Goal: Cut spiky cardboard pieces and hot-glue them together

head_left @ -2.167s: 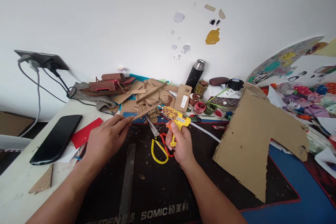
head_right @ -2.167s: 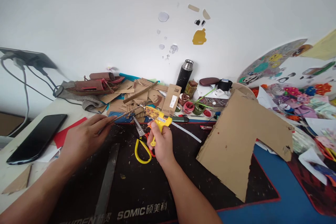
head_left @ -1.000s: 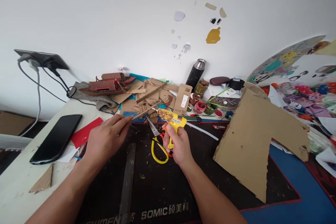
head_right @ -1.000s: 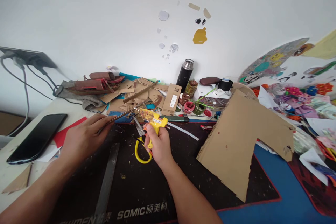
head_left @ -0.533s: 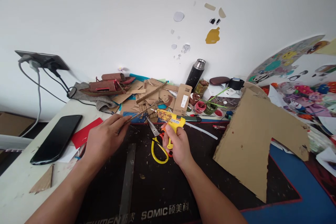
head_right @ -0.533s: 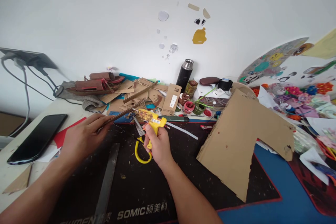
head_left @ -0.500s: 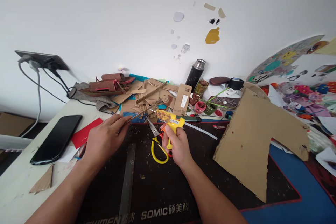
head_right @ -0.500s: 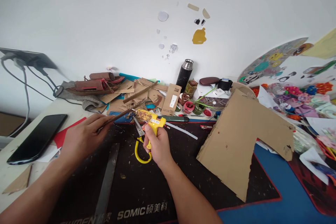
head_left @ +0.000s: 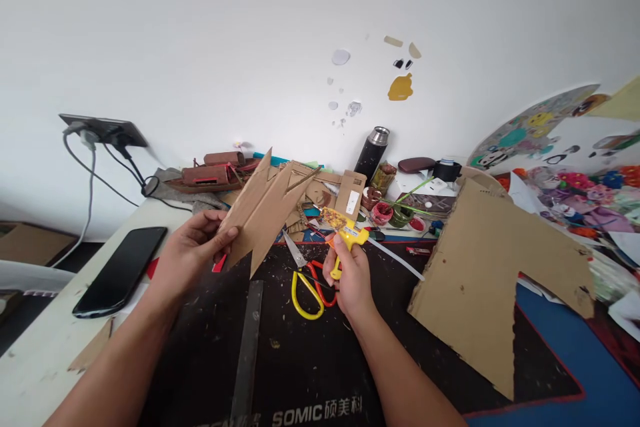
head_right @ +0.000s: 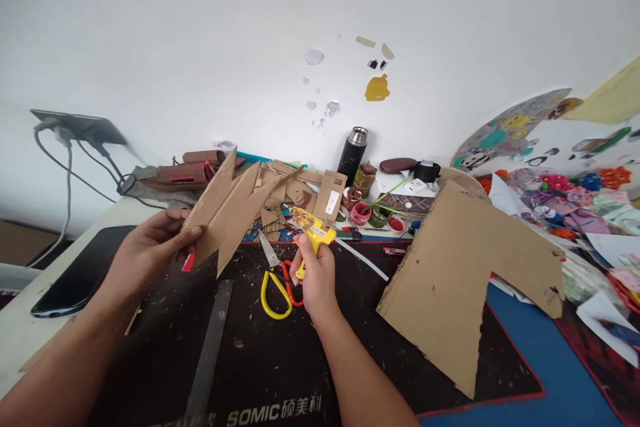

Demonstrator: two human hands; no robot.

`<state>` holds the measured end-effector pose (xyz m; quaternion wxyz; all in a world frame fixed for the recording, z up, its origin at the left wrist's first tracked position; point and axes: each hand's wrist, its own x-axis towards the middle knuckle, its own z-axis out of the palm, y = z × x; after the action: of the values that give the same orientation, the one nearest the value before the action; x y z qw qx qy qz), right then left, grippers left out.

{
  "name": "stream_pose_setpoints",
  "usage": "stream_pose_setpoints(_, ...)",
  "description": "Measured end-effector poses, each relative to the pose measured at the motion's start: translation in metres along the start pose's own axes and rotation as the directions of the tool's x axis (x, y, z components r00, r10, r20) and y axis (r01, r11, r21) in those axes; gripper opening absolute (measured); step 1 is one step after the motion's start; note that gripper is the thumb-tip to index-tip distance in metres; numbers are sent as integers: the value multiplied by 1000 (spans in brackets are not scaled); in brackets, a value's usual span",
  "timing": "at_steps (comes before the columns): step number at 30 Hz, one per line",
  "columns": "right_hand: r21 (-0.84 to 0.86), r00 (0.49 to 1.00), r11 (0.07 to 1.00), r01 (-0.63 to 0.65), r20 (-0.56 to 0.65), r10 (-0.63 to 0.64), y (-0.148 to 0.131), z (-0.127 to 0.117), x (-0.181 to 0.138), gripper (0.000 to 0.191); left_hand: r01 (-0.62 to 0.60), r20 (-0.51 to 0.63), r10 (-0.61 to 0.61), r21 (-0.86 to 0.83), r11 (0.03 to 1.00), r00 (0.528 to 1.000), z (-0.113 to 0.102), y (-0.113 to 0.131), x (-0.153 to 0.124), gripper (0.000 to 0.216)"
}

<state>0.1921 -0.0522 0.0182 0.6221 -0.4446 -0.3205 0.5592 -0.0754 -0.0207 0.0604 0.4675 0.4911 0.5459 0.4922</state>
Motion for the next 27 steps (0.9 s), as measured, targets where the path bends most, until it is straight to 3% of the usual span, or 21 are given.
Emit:
stream_pose_setpoints(4,12,999,1000,19,-37,-18,-1,-1,3,54,110,31,-106,-197,974,994,-1,1,3,42)
stream_pose_setpoints(10,31,1000,1000,-6,5,6,-3,0,3,61,233,121,-212,-201,952,970,1,-12,7,52)
stream_pose_setpoints(20,-52,995,999,5,104,0,4,-1,0,61,199,184,-187,-48,979,965,5,-22,3,41)
stream_pose_setpoints(27,-16,994,999,-52,92,54,2,4,-3,56,225,209,-205,-78,971,956,6,-23,4,53)
